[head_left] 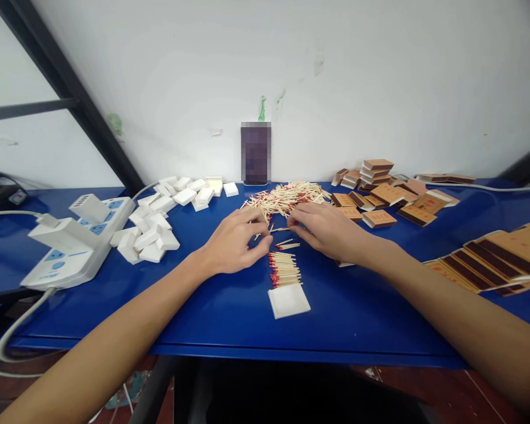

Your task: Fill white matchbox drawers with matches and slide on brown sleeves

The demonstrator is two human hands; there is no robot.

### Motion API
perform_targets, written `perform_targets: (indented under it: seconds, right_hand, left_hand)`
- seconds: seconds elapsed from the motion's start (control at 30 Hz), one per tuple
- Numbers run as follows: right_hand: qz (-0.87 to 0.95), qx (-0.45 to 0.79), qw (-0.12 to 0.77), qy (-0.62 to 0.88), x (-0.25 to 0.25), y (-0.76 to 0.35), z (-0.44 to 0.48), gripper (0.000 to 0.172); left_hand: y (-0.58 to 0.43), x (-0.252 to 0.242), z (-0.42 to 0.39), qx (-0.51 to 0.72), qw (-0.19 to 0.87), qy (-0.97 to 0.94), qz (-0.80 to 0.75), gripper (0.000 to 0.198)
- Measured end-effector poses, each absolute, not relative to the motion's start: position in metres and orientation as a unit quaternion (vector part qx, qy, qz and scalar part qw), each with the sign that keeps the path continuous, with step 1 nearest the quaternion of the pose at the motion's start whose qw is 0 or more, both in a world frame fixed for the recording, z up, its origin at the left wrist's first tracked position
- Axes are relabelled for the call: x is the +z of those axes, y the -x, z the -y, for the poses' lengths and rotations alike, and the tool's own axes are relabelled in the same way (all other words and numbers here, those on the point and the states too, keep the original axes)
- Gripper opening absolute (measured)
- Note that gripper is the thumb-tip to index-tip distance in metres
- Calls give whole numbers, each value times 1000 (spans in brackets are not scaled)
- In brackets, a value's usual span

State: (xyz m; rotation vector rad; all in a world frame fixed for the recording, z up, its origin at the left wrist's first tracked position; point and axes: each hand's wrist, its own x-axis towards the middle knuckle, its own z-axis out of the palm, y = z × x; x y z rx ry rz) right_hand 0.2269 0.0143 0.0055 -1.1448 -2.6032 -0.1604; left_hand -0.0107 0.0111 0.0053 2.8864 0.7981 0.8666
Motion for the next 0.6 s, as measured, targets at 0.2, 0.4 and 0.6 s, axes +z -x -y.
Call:
perform_targets:
  seconds: [0.2,0.4,0.6]
  right_hand:
    - [877,43,254,406,8,-230,-10,14]
    - [853,112,294,417,10,-228,-2,19]
    - [883,27,274,381,1,-226,-3,14]
  left_hand:
    - [12,-1,-11,358,5,-895,-264,34]
    - [13,0,-11,356,31,-894,-271,32]
    - [14,4,-14,332,28,-895,-298,27]
